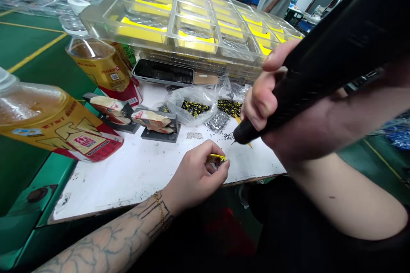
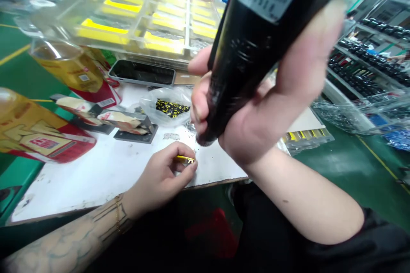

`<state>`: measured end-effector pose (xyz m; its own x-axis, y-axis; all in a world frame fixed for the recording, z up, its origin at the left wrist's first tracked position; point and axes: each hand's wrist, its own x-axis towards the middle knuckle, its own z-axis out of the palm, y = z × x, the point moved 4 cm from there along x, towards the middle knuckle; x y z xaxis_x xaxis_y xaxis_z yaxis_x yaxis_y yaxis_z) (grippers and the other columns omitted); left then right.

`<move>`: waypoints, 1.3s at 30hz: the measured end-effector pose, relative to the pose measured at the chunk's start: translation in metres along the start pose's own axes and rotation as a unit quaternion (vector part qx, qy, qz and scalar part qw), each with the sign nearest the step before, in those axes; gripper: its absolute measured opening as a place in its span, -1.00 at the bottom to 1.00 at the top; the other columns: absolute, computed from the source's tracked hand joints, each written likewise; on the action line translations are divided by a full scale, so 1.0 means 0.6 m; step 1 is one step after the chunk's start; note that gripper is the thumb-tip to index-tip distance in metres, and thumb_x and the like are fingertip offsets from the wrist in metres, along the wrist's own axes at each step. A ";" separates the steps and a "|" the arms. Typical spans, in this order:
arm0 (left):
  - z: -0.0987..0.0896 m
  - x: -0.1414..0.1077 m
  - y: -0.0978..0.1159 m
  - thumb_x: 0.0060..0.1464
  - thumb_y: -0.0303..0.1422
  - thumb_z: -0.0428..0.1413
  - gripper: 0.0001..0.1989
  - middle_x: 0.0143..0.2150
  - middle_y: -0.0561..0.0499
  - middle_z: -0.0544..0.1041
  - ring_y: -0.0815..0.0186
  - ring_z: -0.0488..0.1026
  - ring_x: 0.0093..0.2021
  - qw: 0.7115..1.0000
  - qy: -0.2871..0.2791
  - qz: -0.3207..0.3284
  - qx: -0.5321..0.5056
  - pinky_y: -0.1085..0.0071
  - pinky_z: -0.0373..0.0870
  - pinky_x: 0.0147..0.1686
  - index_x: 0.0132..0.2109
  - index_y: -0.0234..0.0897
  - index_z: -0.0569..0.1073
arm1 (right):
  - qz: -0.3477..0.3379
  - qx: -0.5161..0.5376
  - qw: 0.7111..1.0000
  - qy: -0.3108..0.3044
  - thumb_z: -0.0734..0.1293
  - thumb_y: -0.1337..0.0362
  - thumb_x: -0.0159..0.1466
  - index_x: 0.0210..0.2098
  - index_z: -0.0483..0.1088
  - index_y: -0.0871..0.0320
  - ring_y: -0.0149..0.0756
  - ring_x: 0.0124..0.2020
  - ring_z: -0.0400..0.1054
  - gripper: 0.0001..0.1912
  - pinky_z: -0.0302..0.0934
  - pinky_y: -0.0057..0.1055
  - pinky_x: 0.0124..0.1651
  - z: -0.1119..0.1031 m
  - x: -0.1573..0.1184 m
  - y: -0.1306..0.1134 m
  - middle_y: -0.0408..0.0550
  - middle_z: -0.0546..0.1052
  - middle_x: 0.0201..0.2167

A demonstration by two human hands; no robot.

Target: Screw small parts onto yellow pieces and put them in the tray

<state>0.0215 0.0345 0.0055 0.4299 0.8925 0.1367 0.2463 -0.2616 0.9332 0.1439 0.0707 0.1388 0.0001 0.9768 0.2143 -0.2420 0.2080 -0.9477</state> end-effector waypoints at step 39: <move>0.000 0.004 -0.013 0.13 -0.38 0.25 -0.73 -0.28 0.04 0.51 0.39 0.48 -0.36 0.995 0.083 -0.026 -0.051 0.50 0.45 -0.41 -0.05 -0.24 0.39 | -0.007 0.099 0.993 -0.066 0.06 -0.44 0.19 -0.44 0.37 0.09 -0.32 -0.64 0.22 -0.27 0.17 -0.33 -0.63 -0.018 -0.011 0.022 -0.12 0.31 -0.53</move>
<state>0.0208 0.0388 -0.0012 0.2665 0.9547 0.1324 0.1719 -0.1823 0.9681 0.1509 0.0678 0.1225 -0.1188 0.9557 0.2693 -0.4286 0.1953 -0.8821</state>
